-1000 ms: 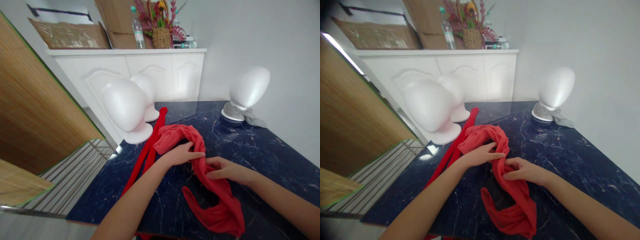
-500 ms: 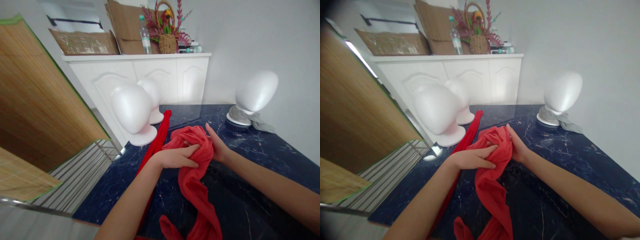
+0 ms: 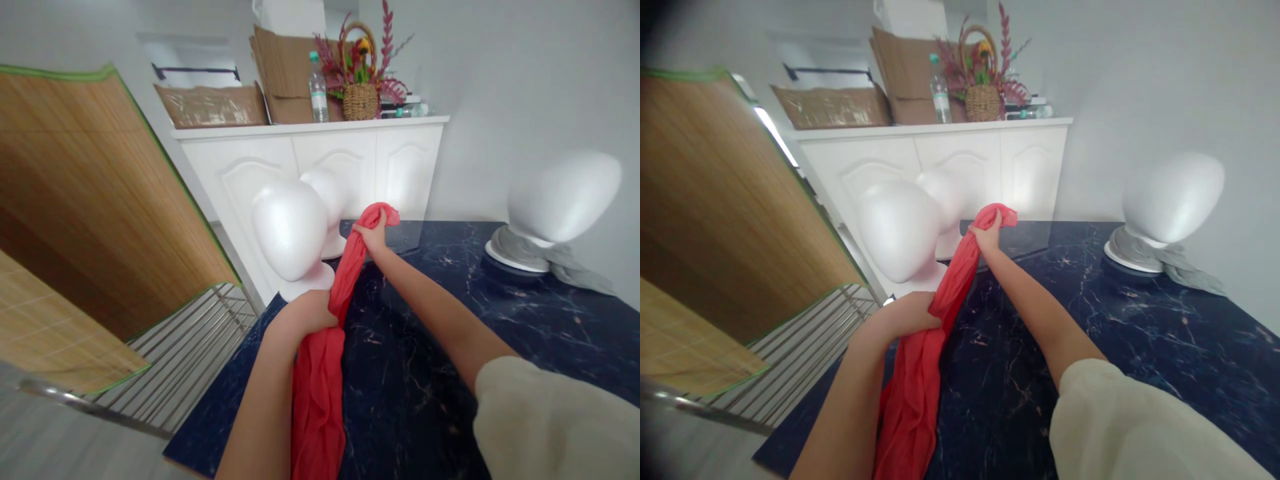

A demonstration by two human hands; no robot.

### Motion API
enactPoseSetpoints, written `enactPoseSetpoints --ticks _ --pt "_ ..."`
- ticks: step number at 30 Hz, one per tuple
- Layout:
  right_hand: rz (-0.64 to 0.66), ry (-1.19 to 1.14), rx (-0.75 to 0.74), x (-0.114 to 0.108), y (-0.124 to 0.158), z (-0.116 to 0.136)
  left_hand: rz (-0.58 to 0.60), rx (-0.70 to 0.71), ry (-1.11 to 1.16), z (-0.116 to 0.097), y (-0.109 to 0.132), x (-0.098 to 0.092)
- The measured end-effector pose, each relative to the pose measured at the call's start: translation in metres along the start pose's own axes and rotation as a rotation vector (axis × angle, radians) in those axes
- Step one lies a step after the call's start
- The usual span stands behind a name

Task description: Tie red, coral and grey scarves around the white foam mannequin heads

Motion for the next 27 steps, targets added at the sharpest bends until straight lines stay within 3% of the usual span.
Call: enactPoseSetpoints --ticks 4,9,11,14,17,20,23,27 --pt "0.149 0.303 0.086 0.025 0.007 -0.025 -0.028 -0.135 -0.102 0.004 -0.011 0.012" --pt "0.288 0.557 0.137 0.033 0.013 -0.051 -0.218 -0.234 -0.2 -0.003 -0.012 0.012" --pt "0.329 0.581 0.111 0.026 0.01 -0.054 -0.329 -0.184 -0.214 -0.007 -0.011 0.007" --pt "0.368 0.553 0.03 -0.001 0.004 -0.055 -0.48 0.079 -0.195 -0.017 -0.014 0.004" --pt "0.334 0.517 -0.071 -0.051 0.001 -0.055 -0.602 0.327 -0.181 -0.031 -0.021 0.012" --pt "0.186 0.516 -0.15 -0.123 0.006 -0.054 -0.664 0.461 -0.171 -0.044 -0.033 0.034" --pt "-0.133 0.572 -0.208 -0.212 0.017 -0.046 -0.594 0.543 -0.136 -0.048 -0.05 0.063" --pt "-0.627 0.689 -0.216 -0.33 0.042 -0.037 -0.372 0.542 -0.066 -0.038 -0.076 0.095"
Point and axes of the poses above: each hand's wrist, its own y-axis away from the middle knuckle, its own x-axis out of the palm, z = x × y, the point moved 3 cm from there along -y, towards the middle knuckle, and after that the axes turned 6 degrees about y, right-handed, at the moved point
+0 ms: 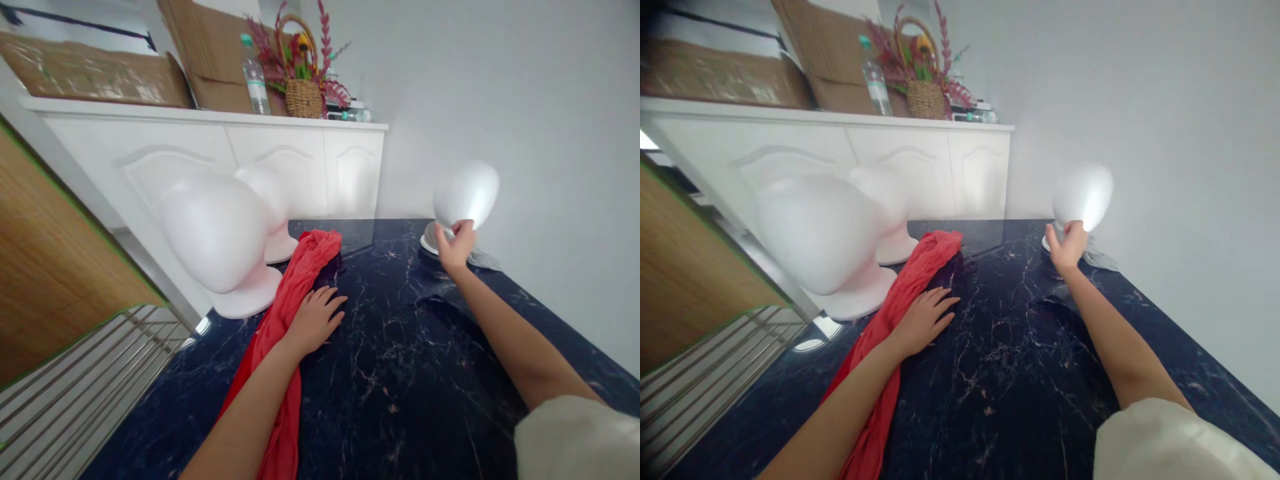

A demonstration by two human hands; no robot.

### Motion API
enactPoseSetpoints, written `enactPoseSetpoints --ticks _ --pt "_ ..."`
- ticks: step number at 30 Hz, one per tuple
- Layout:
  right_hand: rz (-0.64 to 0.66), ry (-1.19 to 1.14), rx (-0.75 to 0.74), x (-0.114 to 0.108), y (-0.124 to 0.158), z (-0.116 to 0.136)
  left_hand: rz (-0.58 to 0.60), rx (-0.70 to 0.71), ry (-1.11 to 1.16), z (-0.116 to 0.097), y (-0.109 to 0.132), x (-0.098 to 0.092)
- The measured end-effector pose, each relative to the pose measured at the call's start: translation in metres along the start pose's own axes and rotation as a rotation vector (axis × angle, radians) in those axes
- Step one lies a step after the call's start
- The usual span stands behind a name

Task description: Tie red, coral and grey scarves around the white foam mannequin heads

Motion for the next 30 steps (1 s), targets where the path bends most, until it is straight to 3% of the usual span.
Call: enactPoseSetpoints --ticks 2,4,6,9,12,18,24,30 --pt "-0.128 0.126 0.06 -0.031 -0.011 -0.031 0.055 -0.025 0.045 0.007 -0.001 0.009" --pt "-0.163 0.253 0.118 -0.048 -0.018 -0.058 0.071 -0.046 0.062 0.01 -0.002 0.012" --pt "-0.082 0.316 0.162 -0.049 -0.024 -0.079 0.083 -0.063 0.069 0.011 -0.002 0.011" --pt "0.099 0.285 0.218 -0.033 -0.035 -0.095 0.088 -0.08 0.089 0.01 -0.001 0.009" --pt "0.16 0.247 0.29 -0.012 -0.048 -0.098 0.075 -0.091 0.119 0.01 -0.001 0.008" --pt "0.134 0.21 0.485 0.014 -0.062 -0.09 0.057 -0.088 0.159 0.012 0.001 0.008" --pt "0.078 0.238 0.663 0.015 -0.055 -0.086 0.046 -0.074 0.179 0.013 0.002 0.009" --pt "0.206 0.321 0.695 0.013 -0.049 -0.087 0.061 -0.084 0.181 0.012 0.001 0.009"
Point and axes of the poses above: each hand's wrist, its own y-axis away from the middle knuckle, its own x-axis out of the palm, z = x × y, the point moved 3 cm from there along -y, towards the middle knuckle, and after that the axes turned 6 degrees about y, right-handed, at the moved point
